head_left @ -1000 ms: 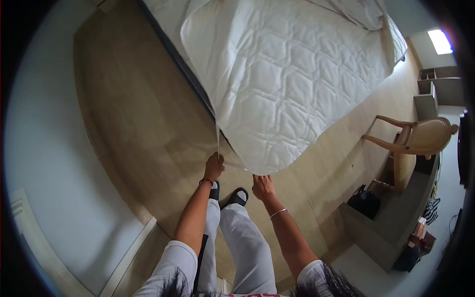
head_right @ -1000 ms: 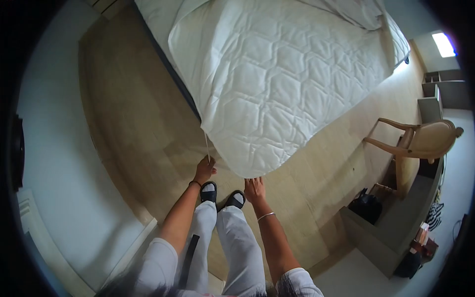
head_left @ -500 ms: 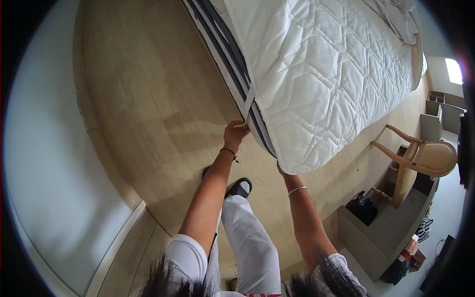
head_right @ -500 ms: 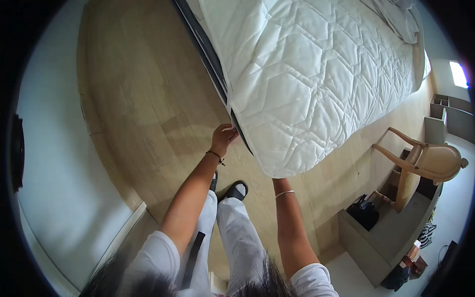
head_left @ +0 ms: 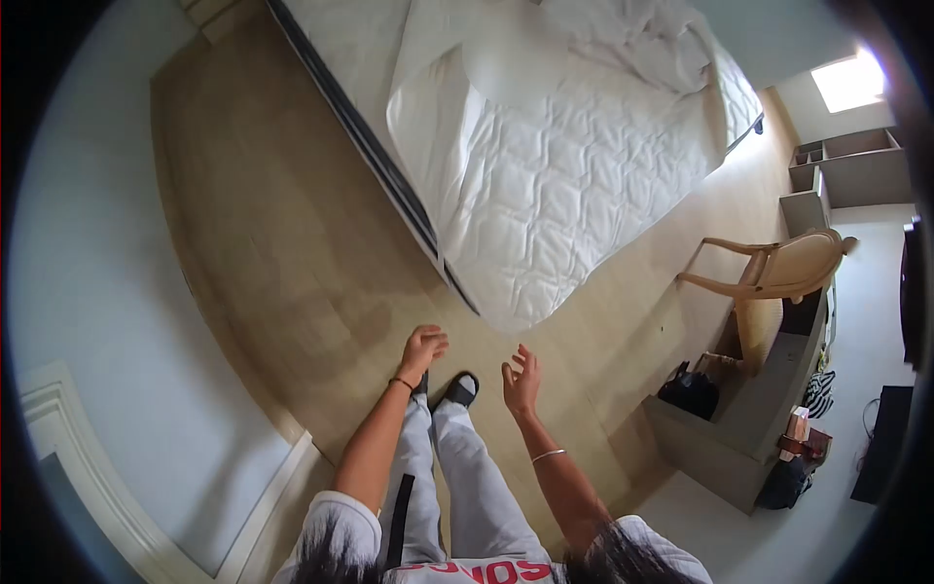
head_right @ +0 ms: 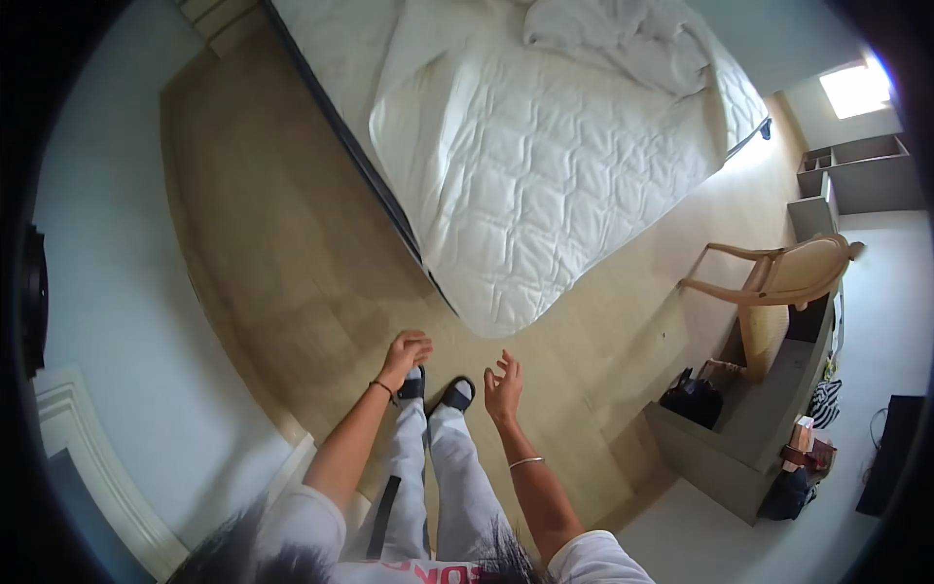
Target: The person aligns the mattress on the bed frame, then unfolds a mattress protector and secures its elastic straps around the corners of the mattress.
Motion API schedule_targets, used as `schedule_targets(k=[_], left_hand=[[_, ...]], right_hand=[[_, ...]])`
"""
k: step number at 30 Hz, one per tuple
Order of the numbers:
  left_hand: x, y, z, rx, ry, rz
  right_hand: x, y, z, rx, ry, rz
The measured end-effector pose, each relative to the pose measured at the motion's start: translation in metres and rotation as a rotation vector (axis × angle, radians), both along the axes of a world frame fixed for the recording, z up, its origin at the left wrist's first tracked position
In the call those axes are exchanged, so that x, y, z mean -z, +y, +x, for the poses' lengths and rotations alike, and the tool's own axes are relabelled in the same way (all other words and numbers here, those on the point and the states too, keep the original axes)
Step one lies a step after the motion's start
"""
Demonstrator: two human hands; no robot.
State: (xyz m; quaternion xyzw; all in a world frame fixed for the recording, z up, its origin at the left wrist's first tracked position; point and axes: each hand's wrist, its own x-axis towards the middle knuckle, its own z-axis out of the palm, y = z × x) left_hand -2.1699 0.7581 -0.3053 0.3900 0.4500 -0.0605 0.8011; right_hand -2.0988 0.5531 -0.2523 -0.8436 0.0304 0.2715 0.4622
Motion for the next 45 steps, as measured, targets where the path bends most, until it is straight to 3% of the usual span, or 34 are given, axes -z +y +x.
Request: schedule_targets(k=[3, 5, 6, 8, 10, 13, 20, 22, 23, 26, 31, 32, 34, 35, 37, 40, 45], left_hand=[[-0.046, 0.012, 0.004, 0.093, -0.048, 0.027], [-0.083, 0.019, 0.004, 0.108, -0.054, 0.05], [-0.099, 0.021, 0.0, 0.116, -0.045, 0.044], [-0.128, 0.028, -0.012, 0.138, -0.047, 0.048], [-0.148, 0.045, -0.024, 0.198, -0.02, 0.056], [-0.181, 0.08, -0.03, 0.19, -0.015, 0.103], [-0.255, 0.175, 0.006, 0.177, -0.08, 0.229], [-0.273, 0.198, 0.025, 0.168, -0.089, 0.272], [-0.277, 0.209, 0.034, 0.152, -0.13, 0.239], [-0.291, 0.244, 0.064, 0.154, -0.167, 0.228], [-0.307, 0.316, 0.116, 0.112, -0.185, 0.208], [-0.31, 0.331, 0.127, 0.088, -0.159, 0.214], [-0.31, 0.362, 0.142, 0.067, -0.14, 0.191], [-0.312, 0.378, 0.151, 0.052, -0.123, 0.165], [-0.318, 0.408, 0.169, 0.031, -0.113, 0.189], [-0.326, 0.447, 0.182, -0.051, -0.119, 0.187], [-0.334, 0.51, 0.204, -0.13, -0.111, 0.163]], right_hand=[[-0.054, 0.047, 0.045, 0.02, -0.244, -0.005], [-0.083, 0.073, 0.072, -0.453, -0.72, -0.296], [-0.083, 0.075, 0.078, -0.438, -0.736, -0.282], [-0.076, 0.083, 0.1, -0.917, -0.37, -0.455], [-0.081, 0.091, 0.116, -1.011, 0.004, -0.38], [-0.088, 0.102, 0.114, -0.918, -0.152, -0.359], [-0.128, 0.15, 0.127, -0.566, -0.196, -0.083], [-0.139, 0.165, 0.135, -0.562, -0.117, 0.035], [-0.122, 0.174, 0.145, -0.425, 0.125, 0.093], [-0.095, 0.202, 0.179, -0.309, 0.324, 0.323], [-0.089, 0.278, 0.243, -0.212, 0.27, 0.225], [-0.07, 0.287, 0.26, -0.459, 0.026, 0.245], [-0.034, 0.317, 0.295, -0.484, 0.026, 0.258], [-0.042, 0.337, 0.307, -0.485, 0.03, 0.263], [-0.07, 0.375, 0.331, -0.1, 0.25, 0.172], [-0.065, 0.42, 0.362, 0.076, 0.236, 0.214], [-0.073, 0.477, 0.408, 0.004, -0.118, -0.08]])
